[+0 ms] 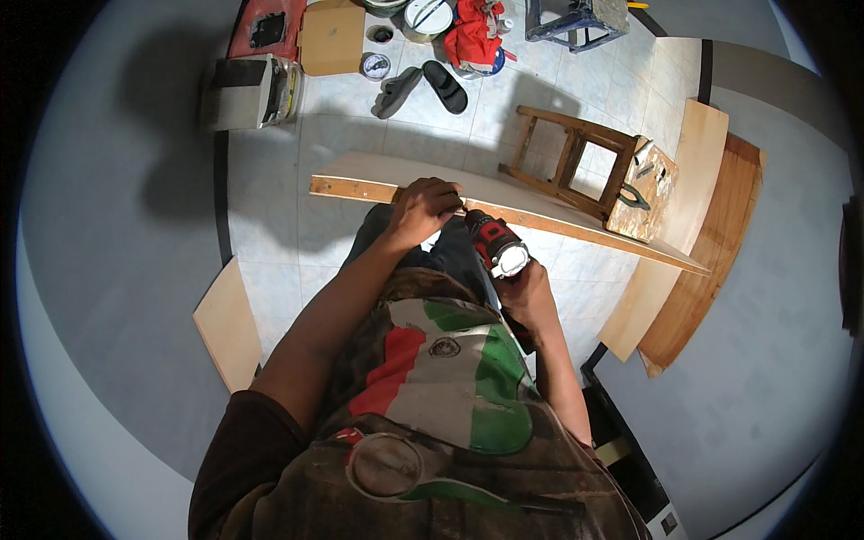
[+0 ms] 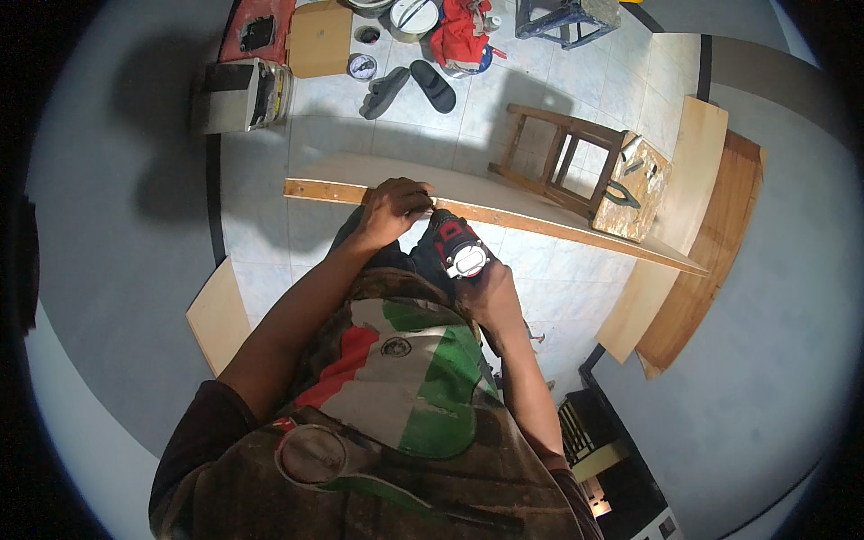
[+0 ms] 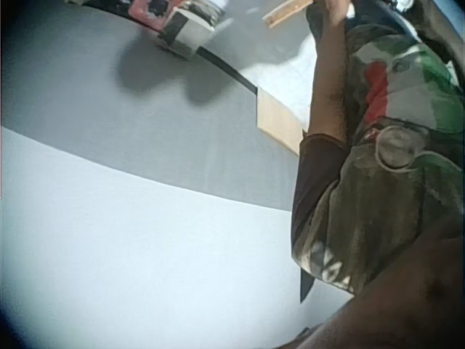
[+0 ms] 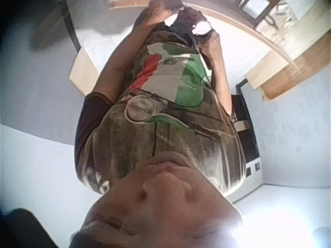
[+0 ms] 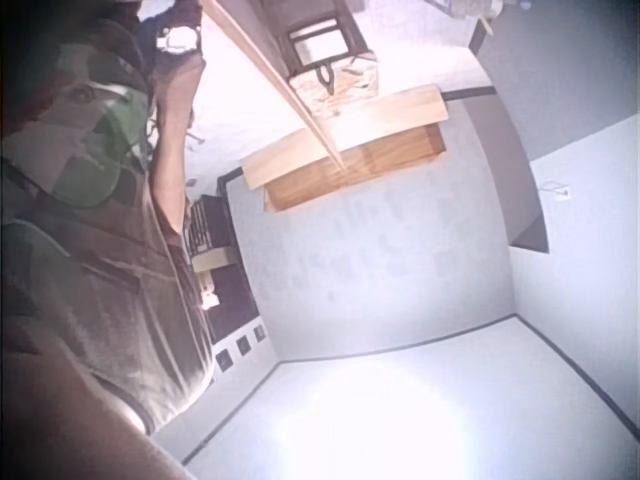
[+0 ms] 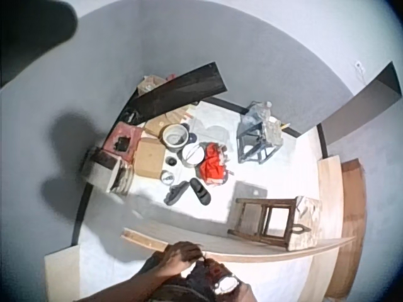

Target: The person assembles a wooden furniture frame using a cordless drill. They pick up screws from the floor, position them into pre-drilled holes on the wooden pieces, and drive them in to secure the joints.

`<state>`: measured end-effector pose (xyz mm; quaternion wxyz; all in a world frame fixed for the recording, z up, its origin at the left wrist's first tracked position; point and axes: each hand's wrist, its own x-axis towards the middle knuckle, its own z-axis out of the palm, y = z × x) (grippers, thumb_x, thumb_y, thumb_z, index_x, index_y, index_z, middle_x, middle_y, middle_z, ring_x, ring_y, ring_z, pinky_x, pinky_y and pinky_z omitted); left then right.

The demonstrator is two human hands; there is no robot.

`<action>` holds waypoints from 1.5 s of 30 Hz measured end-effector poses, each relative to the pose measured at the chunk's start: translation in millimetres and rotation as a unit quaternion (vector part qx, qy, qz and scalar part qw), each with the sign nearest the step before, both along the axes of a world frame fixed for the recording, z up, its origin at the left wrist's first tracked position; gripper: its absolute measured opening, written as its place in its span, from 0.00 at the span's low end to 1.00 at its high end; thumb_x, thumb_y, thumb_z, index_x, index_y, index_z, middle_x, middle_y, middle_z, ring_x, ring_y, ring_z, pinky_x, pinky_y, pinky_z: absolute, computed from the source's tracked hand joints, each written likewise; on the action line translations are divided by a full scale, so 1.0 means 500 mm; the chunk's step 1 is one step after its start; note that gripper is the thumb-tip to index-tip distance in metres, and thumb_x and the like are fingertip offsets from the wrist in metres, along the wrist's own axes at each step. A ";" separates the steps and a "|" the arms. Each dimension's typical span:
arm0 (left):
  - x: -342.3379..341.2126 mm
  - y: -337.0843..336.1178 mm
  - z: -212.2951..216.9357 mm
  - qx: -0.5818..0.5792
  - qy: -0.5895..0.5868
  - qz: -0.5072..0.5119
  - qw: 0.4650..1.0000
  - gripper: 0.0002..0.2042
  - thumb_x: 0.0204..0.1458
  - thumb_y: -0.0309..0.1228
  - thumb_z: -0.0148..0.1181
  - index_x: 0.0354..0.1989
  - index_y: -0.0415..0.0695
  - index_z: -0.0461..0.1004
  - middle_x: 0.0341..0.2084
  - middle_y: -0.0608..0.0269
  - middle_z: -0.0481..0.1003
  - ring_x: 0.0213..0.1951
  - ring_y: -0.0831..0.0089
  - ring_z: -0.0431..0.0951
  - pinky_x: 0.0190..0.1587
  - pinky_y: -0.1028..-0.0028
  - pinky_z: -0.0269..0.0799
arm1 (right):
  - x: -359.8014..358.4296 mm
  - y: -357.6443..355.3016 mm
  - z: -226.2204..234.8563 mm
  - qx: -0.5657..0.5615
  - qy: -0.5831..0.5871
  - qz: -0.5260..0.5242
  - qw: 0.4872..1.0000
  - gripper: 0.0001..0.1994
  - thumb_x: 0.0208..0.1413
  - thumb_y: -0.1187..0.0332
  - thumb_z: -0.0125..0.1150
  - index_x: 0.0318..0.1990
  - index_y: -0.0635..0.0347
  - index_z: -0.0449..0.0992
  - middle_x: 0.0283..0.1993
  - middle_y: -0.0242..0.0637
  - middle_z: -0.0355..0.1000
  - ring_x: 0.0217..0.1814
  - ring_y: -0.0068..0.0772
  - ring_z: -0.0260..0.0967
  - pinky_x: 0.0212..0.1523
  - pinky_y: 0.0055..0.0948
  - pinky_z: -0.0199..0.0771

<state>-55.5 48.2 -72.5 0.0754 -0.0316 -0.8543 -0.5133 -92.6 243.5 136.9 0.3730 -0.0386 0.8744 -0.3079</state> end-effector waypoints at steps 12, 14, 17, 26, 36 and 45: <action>0.003 -0.004 0.007 -0.011 -0.008 -0.011 1.000 0.10 0.44 0.28 0.75 0.36 0.47 0.85 0.47 0.67 0.84 0.50 0.64 0.82 0.53 0.62 0.76 | 0.006 -0.017 -0.016 0.007 0.006 -0.043 0.999 0.17 0.54 0.73 0.70 0.50 0.70 0.79 0.41 0.57 0.82 0.46 0.54 0.84 0.45 0.40 0.82; 0.004 -0.006 0.009 -0.012 -0.007 -0.013 1.000 0.10 0.44 0.27 0.75 0.36 0.47 0.85 0.47 0.67 0.84 0.50 0.64 0.82 0.53 0.62 0.76 | 0.004 -0.021 -0.013 0.020 0.001 -0.039 0.999 0.17 0.54 0.73 0.70 0.51 0.70 0.79 0.41 0.57 0.82 0.47 0.54 0.84 0.45 0.40 0.82; 0.005 -0.003 0.006 -0.012 -0.002 -0.008 1.000 0.10 0.43 0.27 0.75 0.36 0.47 0.85 0.47 0.67 0.84 0.50 0.64 0.82 0.53 0.62 0.76 | -0.007 -0.026 -0.005 0.023 0.009 -0.012 1.000 0.18 0.55 0.73 0.69 0.53 0.69 0.79 0.41 0.58 0.82 0.48 0.57 0.83 0.45 0.41 0.82; 0.000 0.000 0.004 0.016 0.023 0.020 0.999 0.08 0.44 0.27 0.75 0.34 0.46 0.85 0.44 0.65 0.85 0.46 0.64 0.84 0.49 0.63 0.78 | -0.064 -0.011 -0.021 0.177 0.065 0.194 0.963 0.24 0.53 0.66 0.68 0.60 0.52 0.80 0.40 0.59 0.82 0.43 0.62 0.81 0.46 0.53 0.83; 0.014 -0.011 0.014 0.052 -0.066 -0.004 0.996 0.19 0.50 0.22 0.67 0.53 0.45 0.81 0.52 0.56 0.82 0.54 0.53 0.81 0.60 0.58 0.75 | -0.066 0.093 -0.106 0.157 0.071 0.255 0.952 0.30 0.52 0.66 0.70 0.66 0.52 0.75 0.41 0.57 0.82 0.45 0.60 0.82 0.47 0.49 0.83; -0.020 -0.056 0.105 0.267 -0.113 0.073 0.954 0.21 0.62 0.23 0.61 0.64 0.42 0.73 0.61 0.45 0.76 0.63 0.52 0.77 0.61 0.66 0.74 | -0.088 -0.007 -0.035 0.100 0.042 0.212 0.971 0.36 0.54 0.65 0.70 0.73 0.48 0.68 0.44 0.54 0.83 0.47 0.59 0.82 0.48 0.49 0.83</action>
